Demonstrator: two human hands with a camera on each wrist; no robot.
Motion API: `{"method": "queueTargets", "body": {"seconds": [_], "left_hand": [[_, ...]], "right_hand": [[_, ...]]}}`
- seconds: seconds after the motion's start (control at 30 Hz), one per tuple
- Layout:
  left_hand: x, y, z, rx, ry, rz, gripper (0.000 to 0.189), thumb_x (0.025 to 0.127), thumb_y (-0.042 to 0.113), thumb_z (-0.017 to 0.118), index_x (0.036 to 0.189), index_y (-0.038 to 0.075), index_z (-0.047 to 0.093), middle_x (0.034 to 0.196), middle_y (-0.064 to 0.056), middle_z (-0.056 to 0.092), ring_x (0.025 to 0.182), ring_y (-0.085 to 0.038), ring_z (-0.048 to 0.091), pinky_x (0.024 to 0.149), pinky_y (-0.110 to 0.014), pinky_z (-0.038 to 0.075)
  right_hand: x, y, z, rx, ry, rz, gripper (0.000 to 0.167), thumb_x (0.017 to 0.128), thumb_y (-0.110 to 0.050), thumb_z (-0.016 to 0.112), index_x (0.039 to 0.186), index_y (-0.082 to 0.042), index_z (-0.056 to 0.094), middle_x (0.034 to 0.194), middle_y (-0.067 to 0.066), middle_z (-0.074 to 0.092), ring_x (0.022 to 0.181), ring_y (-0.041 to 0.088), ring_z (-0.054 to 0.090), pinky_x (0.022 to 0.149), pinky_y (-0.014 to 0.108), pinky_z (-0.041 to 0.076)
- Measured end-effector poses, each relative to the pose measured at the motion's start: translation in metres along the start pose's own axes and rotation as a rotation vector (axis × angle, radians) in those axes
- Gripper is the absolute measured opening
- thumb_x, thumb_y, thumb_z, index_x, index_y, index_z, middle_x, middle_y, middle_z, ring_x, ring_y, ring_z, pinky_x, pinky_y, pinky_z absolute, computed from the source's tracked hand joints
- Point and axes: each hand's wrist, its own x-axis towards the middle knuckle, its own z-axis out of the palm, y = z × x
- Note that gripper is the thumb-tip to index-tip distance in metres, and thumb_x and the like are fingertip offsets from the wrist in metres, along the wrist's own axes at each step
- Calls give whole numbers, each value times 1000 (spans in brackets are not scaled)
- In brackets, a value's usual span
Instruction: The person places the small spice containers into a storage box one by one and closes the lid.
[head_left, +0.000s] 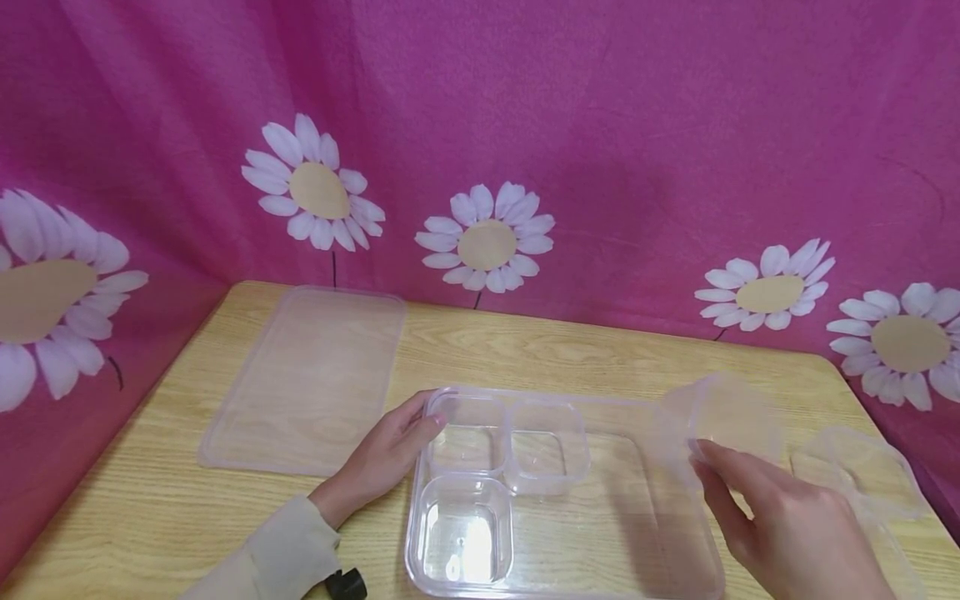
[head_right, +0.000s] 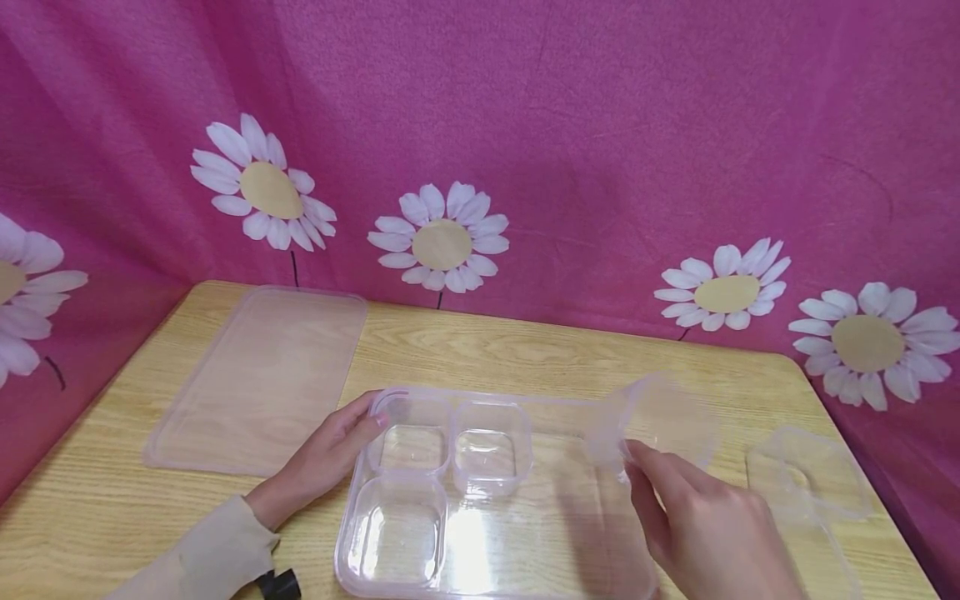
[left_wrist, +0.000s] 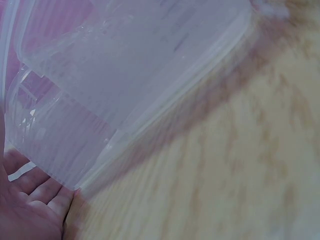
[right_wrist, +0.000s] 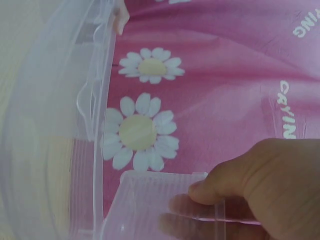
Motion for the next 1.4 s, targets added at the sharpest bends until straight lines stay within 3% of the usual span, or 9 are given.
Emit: {"method": "queueTargets", "body": {"seconds": [0.27, 0.53, 0.83, 1.1, 1.4], "left_hand": [[1, -1, 1, 26, 10, -2, 45, 111, 35, 46, 152, 17, 48, 155, -6, 55, 149, -26, 46, 126, -52, 34], [1, 1, 2, 34, 24, -2, 41, 111, 31, 46, 150, 16, 50, 151, -8, 58, 145, -27, 50, 125, -53, 35], [0, 1, 1, 37, 20, 11, 41, 111, 30, 46, 149, 16, 50, 150, -8, 59, 145, -27, 51, 125, -53, 35], [-1, 2, 1, 39, 16, 19, 41, 111, 31, 46, 149, 16, 50, 150, -8, 59, 145, -27, 51, 125, -53, 36], [0, 1, 2, 42, 23, 3, 41, 111, 31, 47, 148, 15, 51, 150, -9, 59, 143, -27, 52, 124, -54, 37]], "right_hand": [[-1, -14, 4, 56, 71, -113, 61, 110, -53, 35, 100, -14, 80, 80, 0, 80, 55, 17, 68, 48, 25, 51], [-2, -33, 1, 140, -46, -128, 60, 108, -56, 35, 104, -18, 81, 80, -11, 79, 59, 3, 70, 57, 12, 54], [-3, -46, -3, 298, -79, -212, 53, 108, -50, 41, 105, -16, 81, 69, -18, 70, 56, -8, 60, 56, 6, 50], [-3, -52, 2, 417, -27, -404, 40, 109, -33, 45, 112, -9, 77, 68, -20, 47, 64, -10, 40, 58, 1, 36], [-7, -56, 11, 465, -47, -508, 40, 109, -36, 49, 123, -7, 72, 73, -19, 56, 66, -9, 46, 61, 3, 40]]}}
